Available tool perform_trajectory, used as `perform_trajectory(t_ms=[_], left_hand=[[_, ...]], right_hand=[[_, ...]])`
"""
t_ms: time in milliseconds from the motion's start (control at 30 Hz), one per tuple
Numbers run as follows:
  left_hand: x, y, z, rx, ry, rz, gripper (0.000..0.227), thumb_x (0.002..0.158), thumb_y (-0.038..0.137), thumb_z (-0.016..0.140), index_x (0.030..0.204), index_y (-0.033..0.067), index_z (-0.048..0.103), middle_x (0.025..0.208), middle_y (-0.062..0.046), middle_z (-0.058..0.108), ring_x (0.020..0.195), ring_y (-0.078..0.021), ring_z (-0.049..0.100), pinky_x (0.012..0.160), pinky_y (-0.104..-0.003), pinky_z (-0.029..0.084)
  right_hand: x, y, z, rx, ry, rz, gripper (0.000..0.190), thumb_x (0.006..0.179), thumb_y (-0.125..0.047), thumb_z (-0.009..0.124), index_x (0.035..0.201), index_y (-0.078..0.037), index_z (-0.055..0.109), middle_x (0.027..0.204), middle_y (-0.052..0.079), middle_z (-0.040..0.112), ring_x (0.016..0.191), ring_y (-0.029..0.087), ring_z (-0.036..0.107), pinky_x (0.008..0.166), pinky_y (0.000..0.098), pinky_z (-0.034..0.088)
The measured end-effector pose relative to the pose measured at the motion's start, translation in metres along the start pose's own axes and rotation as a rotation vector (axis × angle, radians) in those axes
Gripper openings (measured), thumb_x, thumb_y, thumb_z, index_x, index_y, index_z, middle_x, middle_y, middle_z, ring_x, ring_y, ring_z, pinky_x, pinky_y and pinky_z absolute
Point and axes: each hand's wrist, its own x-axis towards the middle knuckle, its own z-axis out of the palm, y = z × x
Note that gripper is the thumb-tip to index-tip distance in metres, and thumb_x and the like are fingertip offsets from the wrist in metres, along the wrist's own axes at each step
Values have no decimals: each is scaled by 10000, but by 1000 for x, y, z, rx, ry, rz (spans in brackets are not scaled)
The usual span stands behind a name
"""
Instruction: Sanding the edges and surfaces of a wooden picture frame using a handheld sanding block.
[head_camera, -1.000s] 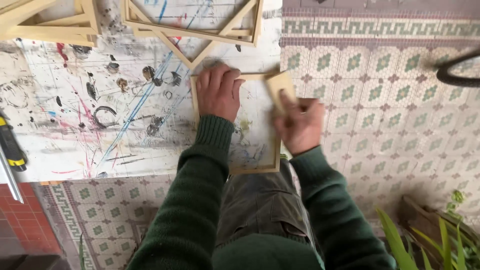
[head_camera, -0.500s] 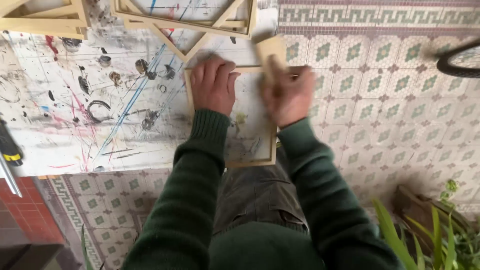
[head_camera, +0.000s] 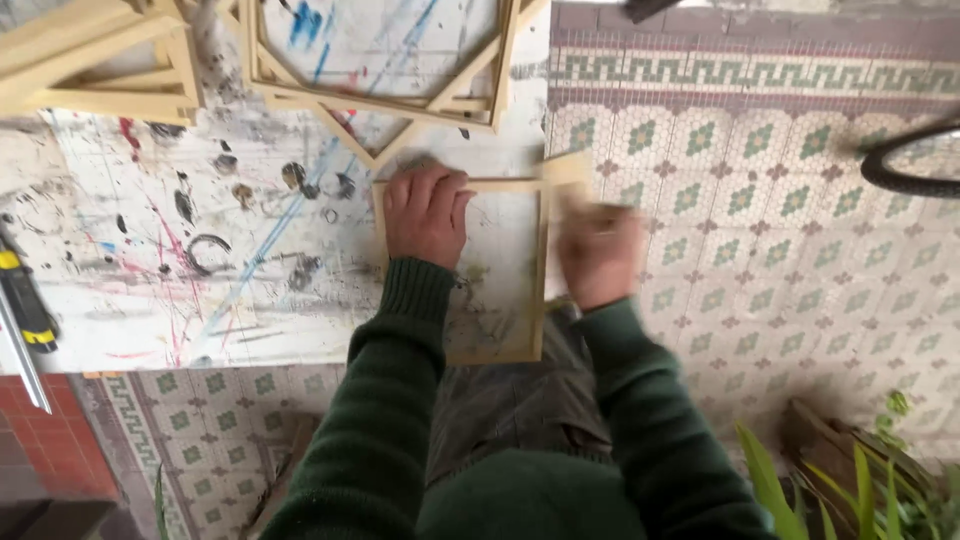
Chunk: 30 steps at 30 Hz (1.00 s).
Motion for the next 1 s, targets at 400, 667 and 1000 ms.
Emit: perform_trajectory(t_ms=[400, 667, 1000], left_hand=[[1, -3, 2, 18, 22, 25, 178, 952, 191, 783, 1099, 117, 714, 1173, -16, 639, 1129, -285, 568, 984, -455, 462], [6, 7, -7, 45, 8, 73, 203, 908, 189, 779, 1105, 180, 732, 1132, -13, 617, 1096, -288, 552, 958, -458, 441], [4, 25, -103, -4, -123, 208, 163, 896, 168, 764, 1057, 172, 737, 960, -23, 678, 913, -274, 640, 891, -466, 492]], right_hand=[[-151, 86, -113, 199, -204, 374, 394, 934, -193, 740, 1325, -147, 715, 802, 66, 672, 676, 161, 557, 599, 350, 519], [-261, 42, -111, 411, -397, 787, 492, 888, -230, 719, 1378, -227, 682, 1055, 136, 692, 823, 182, 676, 705, 356, 606], [-360, -69, -146, 917, -39, 1057, 596, 982, -280, 699, 1513, -41, 570, 1260, 117, 706, 1076, 163, 650, 904, 312, 541]])
